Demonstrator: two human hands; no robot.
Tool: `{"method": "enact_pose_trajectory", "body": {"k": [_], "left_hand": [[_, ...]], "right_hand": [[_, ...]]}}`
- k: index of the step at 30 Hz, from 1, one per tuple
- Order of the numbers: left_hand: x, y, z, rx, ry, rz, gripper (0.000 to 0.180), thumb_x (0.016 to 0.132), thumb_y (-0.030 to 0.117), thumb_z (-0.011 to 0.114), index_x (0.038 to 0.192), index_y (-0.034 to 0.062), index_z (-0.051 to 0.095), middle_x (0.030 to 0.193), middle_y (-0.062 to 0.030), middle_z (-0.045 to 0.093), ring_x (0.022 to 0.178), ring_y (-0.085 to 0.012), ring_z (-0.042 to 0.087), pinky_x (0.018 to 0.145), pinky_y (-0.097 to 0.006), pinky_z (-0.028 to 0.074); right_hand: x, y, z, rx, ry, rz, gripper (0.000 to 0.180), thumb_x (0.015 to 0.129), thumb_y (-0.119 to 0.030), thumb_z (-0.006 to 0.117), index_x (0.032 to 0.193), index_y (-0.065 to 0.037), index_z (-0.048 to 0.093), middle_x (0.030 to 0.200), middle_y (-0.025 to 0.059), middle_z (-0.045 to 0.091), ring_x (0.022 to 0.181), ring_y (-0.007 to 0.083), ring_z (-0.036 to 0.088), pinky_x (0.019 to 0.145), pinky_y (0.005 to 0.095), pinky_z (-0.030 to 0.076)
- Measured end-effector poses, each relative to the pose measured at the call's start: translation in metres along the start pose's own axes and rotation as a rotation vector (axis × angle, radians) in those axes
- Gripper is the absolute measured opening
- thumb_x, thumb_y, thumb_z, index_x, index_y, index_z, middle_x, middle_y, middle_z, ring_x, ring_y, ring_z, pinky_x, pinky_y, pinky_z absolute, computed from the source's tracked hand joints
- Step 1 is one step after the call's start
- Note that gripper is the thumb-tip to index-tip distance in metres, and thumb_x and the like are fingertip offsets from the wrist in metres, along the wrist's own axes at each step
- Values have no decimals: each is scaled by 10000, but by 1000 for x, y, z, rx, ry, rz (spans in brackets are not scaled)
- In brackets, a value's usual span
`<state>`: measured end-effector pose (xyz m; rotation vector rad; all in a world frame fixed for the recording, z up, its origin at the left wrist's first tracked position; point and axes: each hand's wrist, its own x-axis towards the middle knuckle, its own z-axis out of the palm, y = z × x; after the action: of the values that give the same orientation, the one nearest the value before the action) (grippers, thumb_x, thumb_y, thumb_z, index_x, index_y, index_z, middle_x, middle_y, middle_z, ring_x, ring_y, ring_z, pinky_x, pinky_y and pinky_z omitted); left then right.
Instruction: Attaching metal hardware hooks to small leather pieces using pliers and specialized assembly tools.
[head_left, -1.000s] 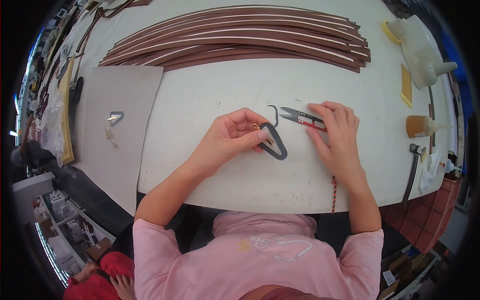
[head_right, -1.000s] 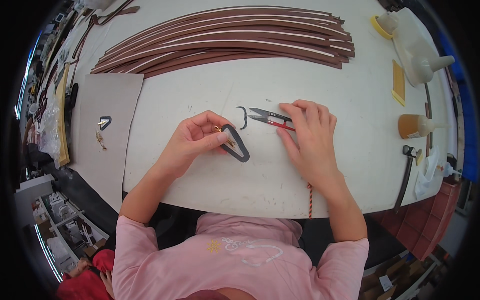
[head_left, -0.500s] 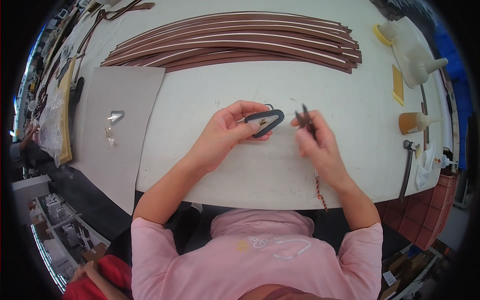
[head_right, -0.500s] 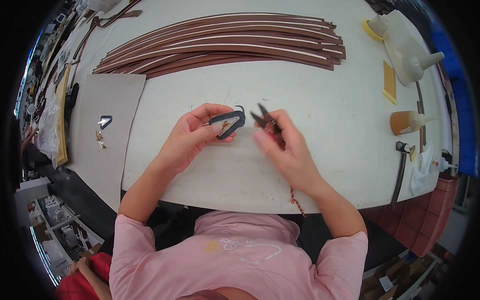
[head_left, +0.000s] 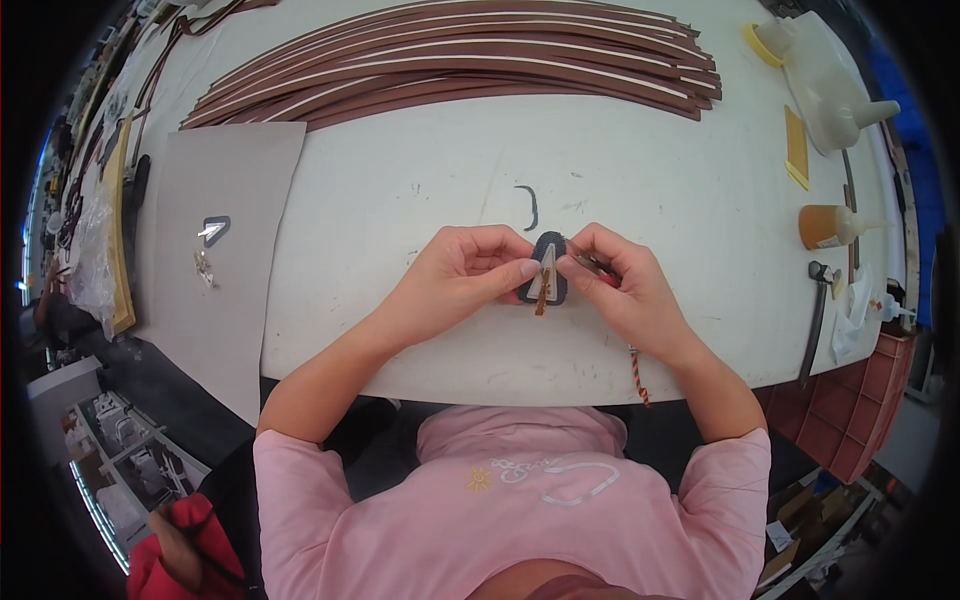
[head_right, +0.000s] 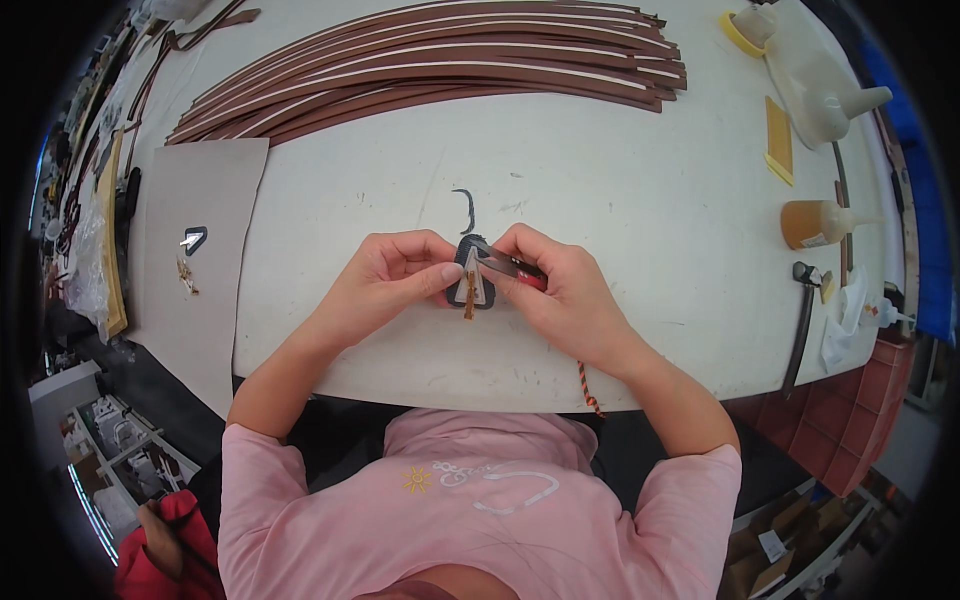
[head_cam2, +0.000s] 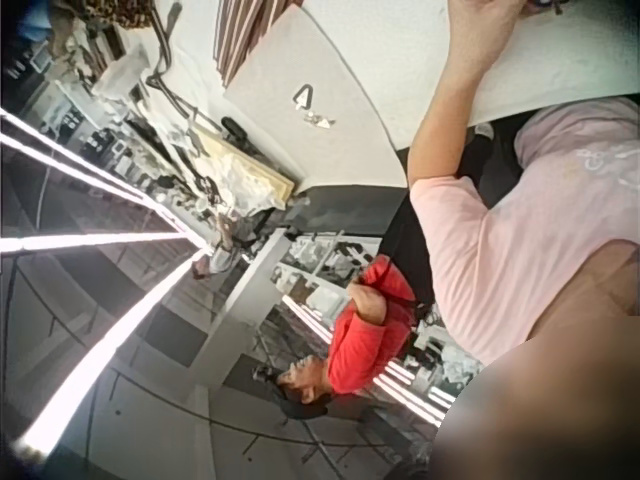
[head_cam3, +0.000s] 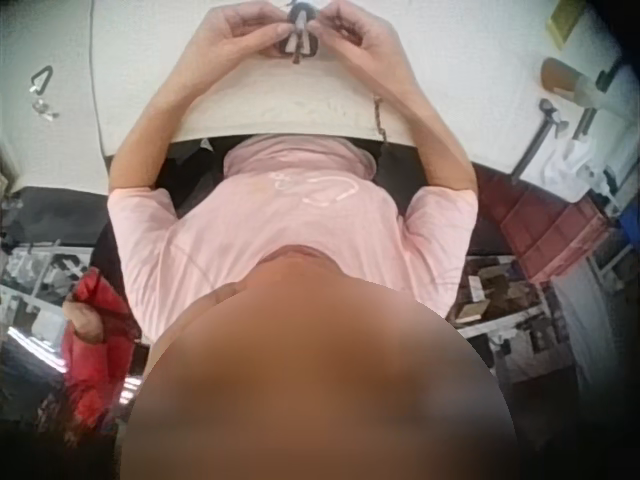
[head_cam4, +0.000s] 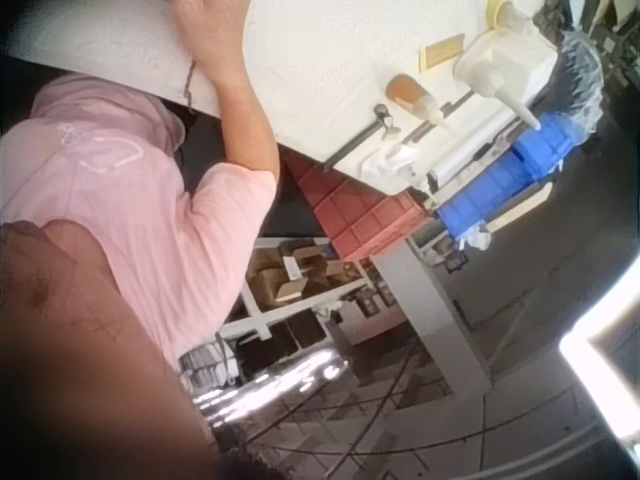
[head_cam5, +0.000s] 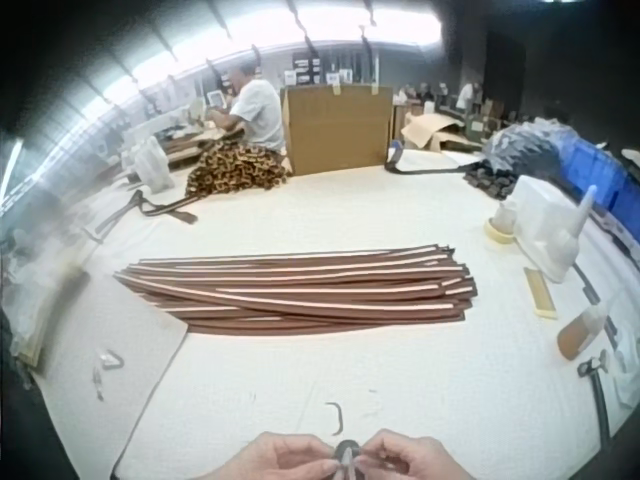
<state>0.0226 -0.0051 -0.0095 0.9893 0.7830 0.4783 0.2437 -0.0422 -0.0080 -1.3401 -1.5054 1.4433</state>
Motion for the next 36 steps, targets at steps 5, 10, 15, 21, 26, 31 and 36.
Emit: {"method": "enact_pose_trajectory", "body": {"k": [5,10,15,21,26,31,36], "left_hand": [[1,-8,0,47,20,-1,152,959,116,618,1026,-17,644,907,-11,661,822,-55,612,724,-220,521],[3,-8,1,13,27,18,146,953,110,625,1025,-16,641,899,-14,661,806,-59,614,711,-224,519],[5,-9,-2,3,12,31,149,954,118,627,1022,-13,646,902,-15,664,815,-61,618,706,-226,516],[4,-2,-5,-6,34,10,169,945,154,645,1013,-2,649,914,-26,674,821,-70,627,713,-236,533],[-1,-2,-7,-28,27,33,149,932,143,657,990,6,648,897,-29,676,815,-78,636,720,-243,552],[-4,0,-11,-6,44,63,137,919,121,663,982,3,638,885,-34,673,804,-82,639,716,-244,556],[-5,-1,-15,23,78,81,110,912,93,649,974,4,627,879,-40,676,800,-85,639,715,-243,557]], "right_hand": [[2,0,-1,-141,-37,0,128,941,-128,617,914,-16,563,612,33,472,550,110,383,518,272,324],[1,0,0,-170,-35,-32,128,942,-125,608,915,-18,542,611,57,467,544,134,396,522,284,334],[2,2,2,-152,-44,-52,124,941,-121,606,913,-21,540,612,54,473,551,135,407,526,290,341],[6,3,2,-48,-42,-13,132,937,-127,614,901,-18,551,620,17,475,573,94,387,532,269,323],[8,-16,0,-138,-106,15,146,937,-144,616,879,-16,575,638,-11,483,595,73,384,542,256,322],[13,-16,7,-134,-89,-6,146,932,-149,625,889,-14,594,647,-18,485,607,70,388,552,250,331],[16,-12,13,-106,-70,10,182,968,-189,585,916,-16,609,654,-33,472,617,68,393,568,235,335]]}}
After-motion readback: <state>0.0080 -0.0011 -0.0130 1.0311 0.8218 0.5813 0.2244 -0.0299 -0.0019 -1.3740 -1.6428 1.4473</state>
